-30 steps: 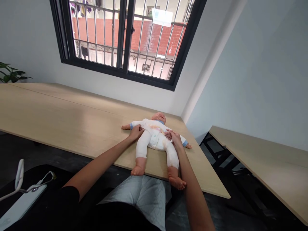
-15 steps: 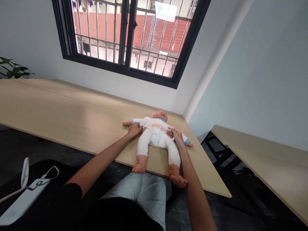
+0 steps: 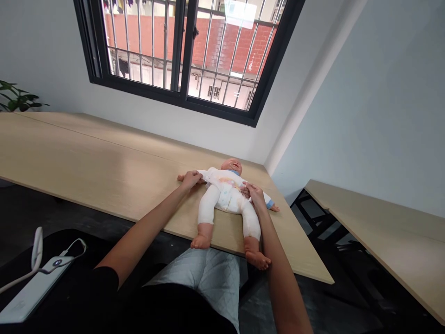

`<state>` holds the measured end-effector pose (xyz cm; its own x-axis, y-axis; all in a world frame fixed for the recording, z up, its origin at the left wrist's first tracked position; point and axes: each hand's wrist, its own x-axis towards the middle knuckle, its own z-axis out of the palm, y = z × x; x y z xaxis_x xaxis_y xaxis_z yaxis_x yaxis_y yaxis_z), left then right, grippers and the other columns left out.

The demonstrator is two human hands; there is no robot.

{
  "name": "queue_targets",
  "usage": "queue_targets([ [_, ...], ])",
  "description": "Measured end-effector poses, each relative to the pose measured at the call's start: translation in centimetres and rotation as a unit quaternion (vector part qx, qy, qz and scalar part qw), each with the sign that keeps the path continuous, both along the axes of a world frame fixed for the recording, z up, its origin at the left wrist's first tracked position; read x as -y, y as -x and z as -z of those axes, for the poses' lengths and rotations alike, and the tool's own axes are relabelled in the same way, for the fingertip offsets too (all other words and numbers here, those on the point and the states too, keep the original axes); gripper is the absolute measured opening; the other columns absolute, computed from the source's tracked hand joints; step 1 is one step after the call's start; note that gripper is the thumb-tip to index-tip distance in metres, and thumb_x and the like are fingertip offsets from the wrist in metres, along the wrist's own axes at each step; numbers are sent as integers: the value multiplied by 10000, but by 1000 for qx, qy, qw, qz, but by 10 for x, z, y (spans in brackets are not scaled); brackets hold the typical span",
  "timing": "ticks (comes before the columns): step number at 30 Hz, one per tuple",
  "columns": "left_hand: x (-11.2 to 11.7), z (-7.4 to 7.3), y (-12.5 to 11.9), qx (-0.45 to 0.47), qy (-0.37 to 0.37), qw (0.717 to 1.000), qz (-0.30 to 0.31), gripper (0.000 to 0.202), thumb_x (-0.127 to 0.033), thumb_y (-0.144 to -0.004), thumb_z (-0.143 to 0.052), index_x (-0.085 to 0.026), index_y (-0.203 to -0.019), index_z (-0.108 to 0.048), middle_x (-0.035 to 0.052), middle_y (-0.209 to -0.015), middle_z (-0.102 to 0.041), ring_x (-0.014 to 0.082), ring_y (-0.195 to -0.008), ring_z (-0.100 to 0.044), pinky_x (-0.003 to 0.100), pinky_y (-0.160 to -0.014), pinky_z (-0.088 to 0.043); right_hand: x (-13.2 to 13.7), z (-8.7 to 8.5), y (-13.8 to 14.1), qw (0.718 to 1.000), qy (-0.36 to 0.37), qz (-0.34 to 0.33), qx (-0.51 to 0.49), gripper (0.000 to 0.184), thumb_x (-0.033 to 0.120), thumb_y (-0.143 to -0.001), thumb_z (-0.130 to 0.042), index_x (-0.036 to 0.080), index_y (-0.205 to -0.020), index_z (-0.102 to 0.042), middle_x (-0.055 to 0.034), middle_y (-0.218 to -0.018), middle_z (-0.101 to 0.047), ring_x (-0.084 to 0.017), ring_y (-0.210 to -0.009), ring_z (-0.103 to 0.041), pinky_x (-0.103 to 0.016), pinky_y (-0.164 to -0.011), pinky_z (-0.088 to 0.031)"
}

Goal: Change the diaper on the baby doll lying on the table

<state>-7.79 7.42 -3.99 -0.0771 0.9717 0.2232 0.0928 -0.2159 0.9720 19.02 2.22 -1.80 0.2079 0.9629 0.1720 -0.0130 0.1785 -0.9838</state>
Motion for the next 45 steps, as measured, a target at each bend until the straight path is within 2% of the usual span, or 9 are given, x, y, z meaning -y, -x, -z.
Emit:
queue_targets([
  [4,7,-8,-2,53,-1,998,46,167,-330,-673,-602,-174,-657,-544,40,-672,-633,165,-649,-609,266,-607,-475,9,-17,16,971,-112,-24,208,319,379,-767,-674,181,-1016,-688,-50,-904,-719,-171,-791,-656,-283,-742,-526],
  [8,14,-15,-6,79,-19,992,94,205,-338,-667,-628,-173,-632,-509,12,-665,-590,145,-664,-590,248,-609,-476,9,-31,50,879,-202,-135,411,335,404,-804,-662,250,-1100,-698,-59,-1213,-643,-224,-1132,-566,-378,-1025,-400],
  [12,17,-20,-9,93,-35,988,117,249,-336,-641,-684,-170,-615,-501,-35,-607,-506,106,-604,-522,230,-603,-462,1,-27,79,795,-146,-145,571,292,434,-897,-559,295,-1108,-704,-40,-1394,-518,-286,-1313,-421,-480,-1122,-254],
  [16,15,-25,-6,128,-59,987,83,250,-363,-676,-652,-173,-632,-495,-40,-622,-486,103,-627,-508,240,-644,-481,-4,-18,87,767,-99,-114,624,352,454,-956,-437,279,-1122,-693,-47,-1444,-463,-300,-1360,-357,-546,-1136,-168],
  [21,15,-29,-3,159,-79,982,57,238,-355,-682,-624,-172,-630,-482,-31,-656,-495,108,-676,-506,236,-681,-486,-6,-16,83,771,-88,-110,621,367,447,-965,-405,250,-1179,-629,-68,-1461,-437,-286,-1378,-325,-555,-1133,-139],
  [26,23,-27,-20,91,-113,971,188,263,-386,-688,-667,-170,-655,-520,-38,-606,-484,105,-611,-471,231,-624,-440,-6,-15,83,804,-100,-115,574,342,456,-918,-482,195,-1111,-589,-114,-1244,-601,-267,-1224,-478,-513,-1092,-225],
  [30,30,-26,-34,25,-148,961,234,280,-429,-740,-637,-153,-719,-601,24,-710,-603,153,-703,-535,268,-677,-432,-9,-12,81,860,-111,-89,490,248,423,-858,-540,193,-935,-594,-42,-949,-672,-205,-923,-572,-398,-977,-360],
  [38,19,-11,-29,13,-143,976,163,209,-209,-665,-634,-154,-865,-604,27,-858,-636,156,-821,-582,279,-759,-465,-20,-2,67,957,-130,-69,249,304,472,-725,-641,172,-775,-667,-35,-847,-695,-196,-778,-596,-299,-751,-446],
  [45,13,-3,-29,-53,-169,975,136,156,-261,-698,-674,-139,-794,-654,55,-819,-668,186,-794,-585,304,-733,-455,-18,-1,62,966,-164,-124,158,340,495,-700,-699,195,-860,-709,-72,-1004,-706,-238,-967,-628,-377,-918,-459],
])
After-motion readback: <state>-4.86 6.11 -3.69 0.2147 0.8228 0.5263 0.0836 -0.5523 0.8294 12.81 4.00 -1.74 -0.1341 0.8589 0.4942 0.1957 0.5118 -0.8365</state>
